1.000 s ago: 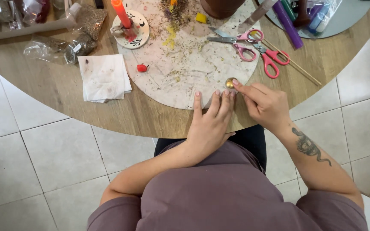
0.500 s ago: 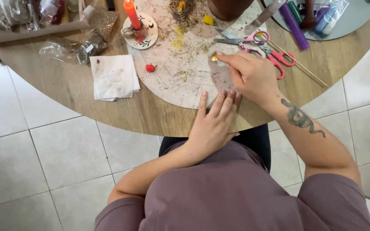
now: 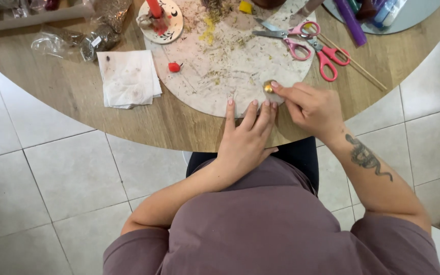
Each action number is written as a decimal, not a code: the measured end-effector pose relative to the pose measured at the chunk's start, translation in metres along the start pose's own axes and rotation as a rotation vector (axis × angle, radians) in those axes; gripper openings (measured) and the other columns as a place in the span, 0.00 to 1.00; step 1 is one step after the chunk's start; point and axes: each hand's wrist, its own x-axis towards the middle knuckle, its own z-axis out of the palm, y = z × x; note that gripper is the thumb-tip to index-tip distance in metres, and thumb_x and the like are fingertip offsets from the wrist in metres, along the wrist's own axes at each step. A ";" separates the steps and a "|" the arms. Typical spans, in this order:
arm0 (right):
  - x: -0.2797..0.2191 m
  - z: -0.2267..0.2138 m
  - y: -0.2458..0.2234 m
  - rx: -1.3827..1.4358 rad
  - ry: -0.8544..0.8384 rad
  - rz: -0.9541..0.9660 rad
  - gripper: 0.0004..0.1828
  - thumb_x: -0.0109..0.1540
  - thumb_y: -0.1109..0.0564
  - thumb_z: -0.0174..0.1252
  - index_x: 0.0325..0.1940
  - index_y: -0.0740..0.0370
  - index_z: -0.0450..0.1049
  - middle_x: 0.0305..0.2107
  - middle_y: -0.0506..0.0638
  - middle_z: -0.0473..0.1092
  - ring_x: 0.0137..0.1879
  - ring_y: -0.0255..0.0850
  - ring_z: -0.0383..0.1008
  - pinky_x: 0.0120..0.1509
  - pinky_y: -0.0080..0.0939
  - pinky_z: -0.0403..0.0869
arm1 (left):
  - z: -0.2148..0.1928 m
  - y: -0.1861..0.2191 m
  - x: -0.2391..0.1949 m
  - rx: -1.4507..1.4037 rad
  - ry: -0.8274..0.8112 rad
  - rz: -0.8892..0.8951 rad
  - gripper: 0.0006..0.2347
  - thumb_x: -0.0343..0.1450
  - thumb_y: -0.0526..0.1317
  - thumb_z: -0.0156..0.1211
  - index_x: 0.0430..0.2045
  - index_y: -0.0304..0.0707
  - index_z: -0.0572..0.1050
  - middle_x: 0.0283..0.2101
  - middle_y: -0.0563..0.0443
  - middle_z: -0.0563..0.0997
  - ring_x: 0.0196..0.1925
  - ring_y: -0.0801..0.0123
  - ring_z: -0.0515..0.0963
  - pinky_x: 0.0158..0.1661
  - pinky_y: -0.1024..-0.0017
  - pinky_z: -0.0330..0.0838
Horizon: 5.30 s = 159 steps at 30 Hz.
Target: The person uses a small spoon to scrape and gather dried herbs on a table, then wipes their hands with a tissue. They then open a box and arrange several small plastic bags containing dried herbs and other items inside it.
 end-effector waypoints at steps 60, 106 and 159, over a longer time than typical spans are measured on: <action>0.082 0.048 -0.032 0.021 0.039 -0.066 0.12 0.61 0.60 0.52 0.46 0.48 0.75 0.31 0.43 0.71 0.36 0.43 0.75 0.34 0.41 0.74 | 0.000 -0.024 -0.031 -0.123 0.082 -0.066 0.35 0.60 0.62 0.52 0.57 0.36 0.63 0.58 0.47 0.67 0.63 0.55 0.62 0.61 0.37 0.43; 0.082 0.063 -0.048 -0.050 0.072 -0.158 0.12 0.63 0.57 0.50 0.48 0.46 0.74 0.25 0.42 0.68 0.27 0.42 0.74 0.28 0.41 0.73 | 0.008 -0.020 -0.035 0.041 0.238 -0.028 0.25 0.61 0.54 0.53 0.46 0.35 0.71 0.49 0.44 0.70 0.57 0.52 0.68 0.56 0.29 0.50; 0.070 0.028 -0.063 -0.010 -0.416 -0.135 0.34 0.60 0.27 0.28 0.69 0.32 0.51 0.69 0.53 0.36 0.72 0.55 0.30 0.66 0.61 0.40 | -0.031 -0.112 -0.030 0.138 0.316 -0.422 0.24 0.69 0.57 0.53 0.53 0.42 0.70 0.57 0.53 0.71 0.62 0.61 0.64 0.63 0.51 0.41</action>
